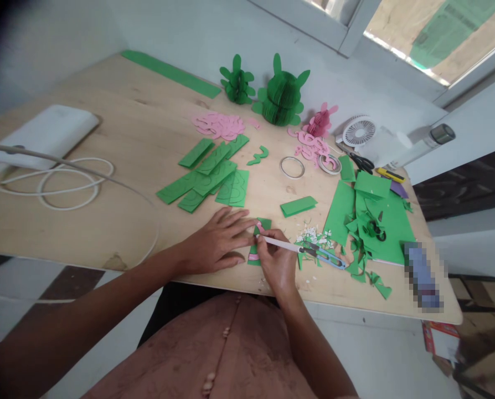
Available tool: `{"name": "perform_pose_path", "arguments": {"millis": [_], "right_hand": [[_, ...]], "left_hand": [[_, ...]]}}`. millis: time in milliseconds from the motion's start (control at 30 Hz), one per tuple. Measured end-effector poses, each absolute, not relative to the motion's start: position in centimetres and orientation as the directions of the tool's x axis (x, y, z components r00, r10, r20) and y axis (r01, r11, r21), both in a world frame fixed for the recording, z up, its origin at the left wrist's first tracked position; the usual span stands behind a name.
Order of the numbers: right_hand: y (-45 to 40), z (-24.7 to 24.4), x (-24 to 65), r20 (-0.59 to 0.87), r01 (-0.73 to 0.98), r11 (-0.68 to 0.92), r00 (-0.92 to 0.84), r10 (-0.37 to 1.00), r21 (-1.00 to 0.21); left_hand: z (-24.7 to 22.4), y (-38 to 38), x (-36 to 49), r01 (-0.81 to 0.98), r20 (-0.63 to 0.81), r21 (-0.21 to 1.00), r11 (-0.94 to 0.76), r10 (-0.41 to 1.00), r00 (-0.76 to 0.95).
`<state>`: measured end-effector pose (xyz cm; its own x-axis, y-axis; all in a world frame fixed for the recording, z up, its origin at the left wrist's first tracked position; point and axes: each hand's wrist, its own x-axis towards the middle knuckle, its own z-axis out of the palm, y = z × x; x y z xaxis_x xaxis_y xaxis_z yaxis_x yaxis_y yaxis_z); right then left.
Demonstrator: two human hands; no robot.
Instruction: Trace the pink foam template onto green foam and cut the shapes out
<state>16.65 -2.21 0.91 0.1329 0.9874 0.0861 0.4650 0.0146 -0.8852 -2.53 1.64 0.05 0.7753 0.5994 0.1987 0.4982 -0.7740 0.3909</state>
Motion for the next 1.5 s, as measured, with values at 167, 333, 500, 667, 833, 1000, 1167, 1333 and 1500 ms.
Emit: {"name": "perform_pose_path", "arguments": {"millis": [167,333,500,667,833,1000,1167,1333,1500], "right_hand": [[-2.3,1.1,16.4,0.072,0.446,-0.001,0.147,0.986,-0.895],[-2.3,1.1,16.5,0.071,0.458,-0.002,0.142,0.987,-0.889],[-2.4,1.0,16.7,0.079,0.447,-0.005,0.169,0.982,-0.895],[-2.9,1.4,16.6,0.1,0.382,-0.002,0.248,0.964,-0.924],[-3.8,1.2,16.8,0.12,0.364,0.025,0.241,0.963,-0.931],[-4.7,0.7,17.4,0.198,0.475,0.113,0.133,0.971,-0.873],[-5.3,0.9,17.5,0.296,0.614,0.255,-0.036,0.955,-0.747],[-5.6,0.9,17.5,0.357,0.714,0.331,-0.121,0.926,-0.617],[-5.7,0.8,17.7,0.372,0.748,0.349,-0.147,0.917,-0.565]], "left_hand": [[0.0,1.7,-2.5,0.493,0.209,0.389,-0.779,0.595,0.776],[0.1,1.7,-2.6,0.496,0.2,0.388,-0.777,0.596,0.778],[0.0,1.7,-2.6,0.492,0.21,0.397,-0.775,0.599,0.773],[0.2,1.7,-2.6,0.493,0.191,0.411,-0.767,0.602,0.775],[0.4,1.6,-2.5,0.502,0.173,0.405,-0.764,0.603,0.779],[0.2,1.6,-2.5,0.5,0.179,0.397,-0.77,0.599,0.78],[0.3,1.6,-2.5,0.506,0.161,0.395,-0.767,0.6,0.784],[0.2,1.6,-2.5,0.51,0.154,0.374,-0.775,0.594,0.79],[0.0,1.6,-2.5,0.505,0.175,0.357,-0.786,0.587,0.79]]}}
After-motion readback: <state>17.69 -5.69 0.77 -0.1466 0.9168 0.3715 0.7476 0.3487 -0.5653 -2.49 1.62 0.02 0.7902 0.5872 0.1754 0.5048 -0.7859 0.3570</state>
